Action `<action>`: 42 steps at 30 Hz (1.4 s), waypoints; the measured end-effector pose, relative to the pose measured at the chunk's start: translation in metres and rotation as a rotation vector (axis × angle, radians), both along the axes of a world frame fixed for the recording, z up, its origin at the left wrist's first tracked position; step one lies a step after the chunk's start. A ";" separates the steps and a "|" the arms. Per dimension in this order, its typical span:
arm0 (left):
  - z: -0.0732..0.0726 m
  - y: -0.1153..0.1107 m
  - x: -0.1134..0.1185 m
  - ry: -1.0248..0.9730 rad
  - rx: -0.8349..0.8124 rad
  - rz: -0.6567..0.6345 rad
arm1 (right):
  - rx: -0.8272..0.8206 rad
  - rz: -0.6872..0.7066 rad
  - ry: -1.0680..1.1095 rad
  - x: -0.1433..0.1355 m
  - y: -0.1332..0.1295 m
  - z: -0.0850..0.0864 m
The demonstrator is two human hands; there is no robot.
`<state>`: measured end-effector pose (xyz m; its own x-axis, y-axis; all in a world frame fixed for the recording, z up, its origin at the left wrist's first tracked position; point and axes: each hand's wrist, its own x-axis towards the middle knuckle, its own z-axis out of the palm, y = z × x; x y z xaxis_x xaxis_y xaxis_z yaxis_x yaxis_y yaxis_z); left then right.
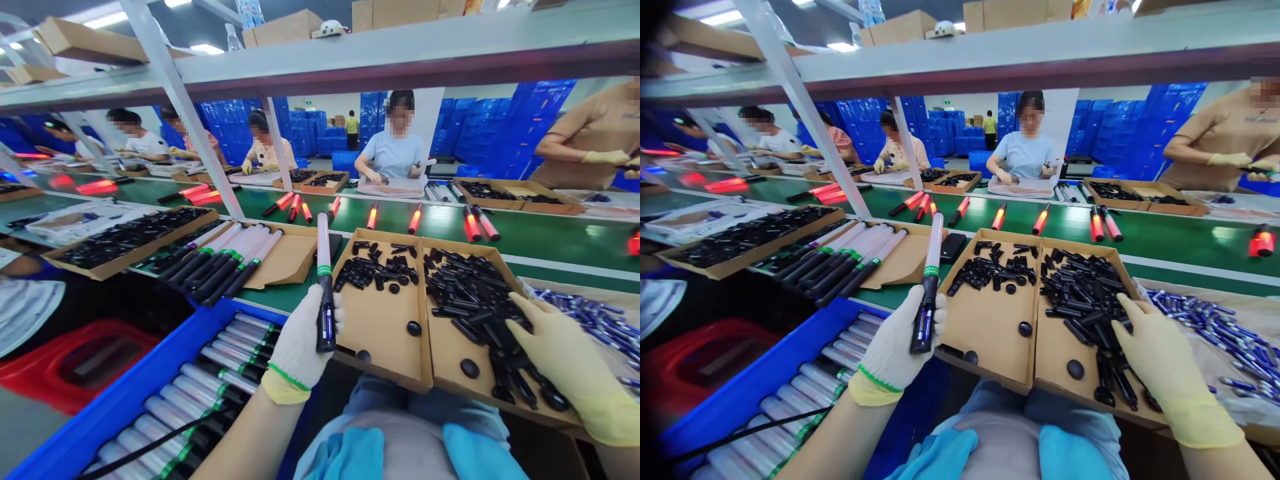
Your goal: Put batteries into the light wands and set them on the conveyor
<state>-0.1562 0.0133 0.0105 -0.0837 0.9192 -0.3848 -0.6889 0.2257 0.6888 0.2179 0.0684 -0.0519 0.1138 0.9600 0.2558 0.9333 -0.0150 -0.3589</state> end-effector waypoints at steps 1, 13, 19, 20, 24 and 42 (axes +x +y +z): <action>0.001 0.001 -0.001 -0.002 0.012 0.008 | 0.053 0.037 -0.066 -0.005 0.003 -0.001; -0.003 -0.008 -0.022 0.046 0.016 0.031 | -0.245 1.288 -0.233 -0.236 0.010 0.002; -0.012 -0.009 -0.038 -0.009 0.026 0.122 | -0.226 1.055 -0.244 -0.215 0.045 -0.003; -0.013 -0.007 -0.038 -0.013 0.030 0.123 | -0.230 0.994 -0.235 -0.211 0.050 -0.002; -0.013 0.000 -0.031 -0.024 0.039 0.074 | -0.251 0.844 -0.228 -0.210 0.051 -0.008; -0.009 -0.014 -0.020 0.023 0.020 0.064 | -0.233 0.907 -0.257 -0.204 0.028 0.002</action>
<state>-0.1758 -0.0006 0.0016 -0.1513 0.9190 -0.3640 -0.6855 0.1678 0.7085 0.0140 0.0969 -0.0496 -0.7276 0.6850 -0.0379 0.6745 0.7043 -0.2212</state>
